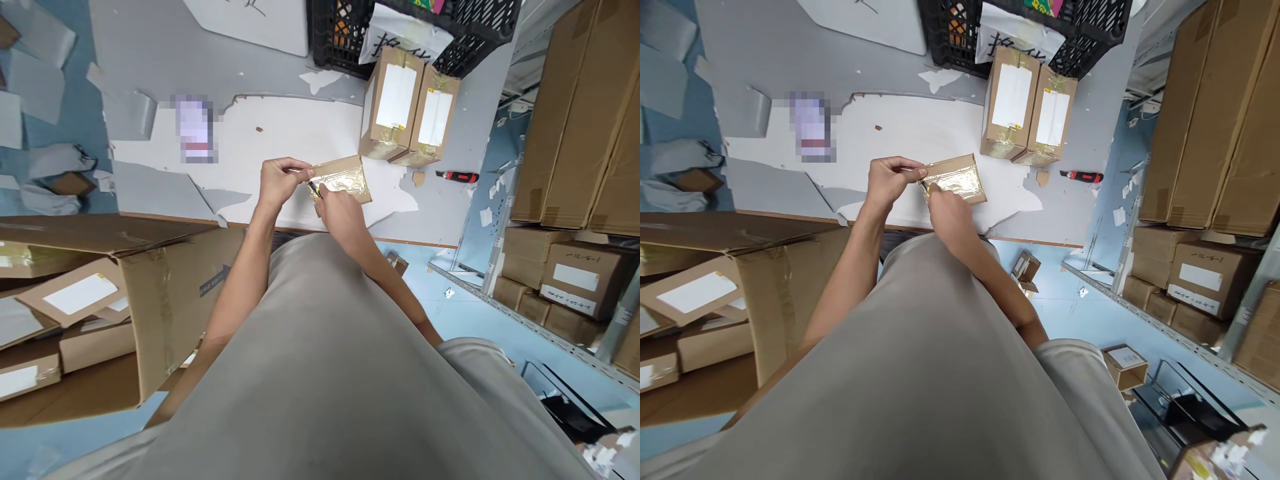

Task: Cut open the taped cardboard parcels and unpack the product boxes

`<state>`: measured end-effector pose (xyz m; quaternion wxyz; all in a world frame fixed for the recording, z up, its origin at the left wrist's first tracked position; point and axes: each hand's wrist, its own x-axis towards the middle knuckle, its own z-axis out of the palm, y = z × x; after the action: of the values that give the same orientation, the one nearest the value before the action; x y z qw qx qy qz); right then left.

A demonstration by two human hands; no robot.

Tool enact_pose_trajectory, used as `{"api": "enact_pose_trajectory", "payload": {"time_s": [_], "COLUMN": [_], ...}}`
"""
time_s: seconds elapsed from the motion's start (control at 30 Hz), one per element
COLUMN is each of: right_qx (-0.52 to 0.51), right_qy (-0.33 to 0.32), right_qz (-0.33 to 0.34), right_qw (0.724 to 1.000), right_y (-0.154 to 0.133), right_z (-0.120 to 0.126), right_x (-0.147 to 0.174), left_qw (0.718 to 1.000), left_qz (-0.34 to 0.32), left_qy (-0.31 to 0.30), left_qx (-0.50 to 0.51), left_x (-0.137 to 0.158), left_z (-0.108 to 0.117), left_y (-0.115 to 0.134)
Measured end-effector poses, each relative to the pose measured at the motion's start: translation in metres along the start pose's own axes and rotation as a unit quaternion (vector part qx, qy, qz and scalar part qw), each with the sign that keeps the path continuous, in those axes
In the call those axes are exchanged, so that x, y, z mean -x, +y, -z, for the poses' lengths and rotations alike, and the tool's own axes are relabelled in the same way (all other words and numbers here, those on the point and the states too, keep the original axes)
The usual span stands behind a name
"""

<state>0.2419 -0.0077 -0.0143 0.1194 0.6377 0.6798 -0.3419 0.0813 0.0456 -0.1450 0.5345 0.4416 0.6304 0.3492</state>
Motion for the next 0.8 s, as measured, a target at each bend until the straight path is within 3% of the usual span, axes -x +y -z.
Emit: {"api": "enact_pose_trajectory", "payload": {"time_s": [0.3, 0.47, 0.67, 0.8], "right_qx": [0.006, 0.013, 0.023, 0.018], "right_qy": [-0.004, 0.004, -0.049, -0.040], "right_qz": [-0.003, 0.003, -0.001, -0.012], "right_qw": [1.000, 1.000, 0.999, 0.999], "right_y": [0.001, 0.006, 0.009, 0.012], "right_z": [-0.002, -0.011, -0.024, -0.023], "right_x": [0.000, 0.016, 0.038, 0.045], "left_qw": [0.999, 0.999, 0.999, 0.999], "left_qz": [-0.010, -0.010, -0.014, -0.014], "left_qy": [0.023, 0.029, 0.036, 0.028], "left_qx": [-0.024, -0.031, -0.027, -0.033], "left_x": [0.004, 0.003, 0.005, 0.006], "left_z": [-0.005, -0.005, -0.006, -0.006], "left_y": [-0.004, -0.008, -0.006, -0.004]}}
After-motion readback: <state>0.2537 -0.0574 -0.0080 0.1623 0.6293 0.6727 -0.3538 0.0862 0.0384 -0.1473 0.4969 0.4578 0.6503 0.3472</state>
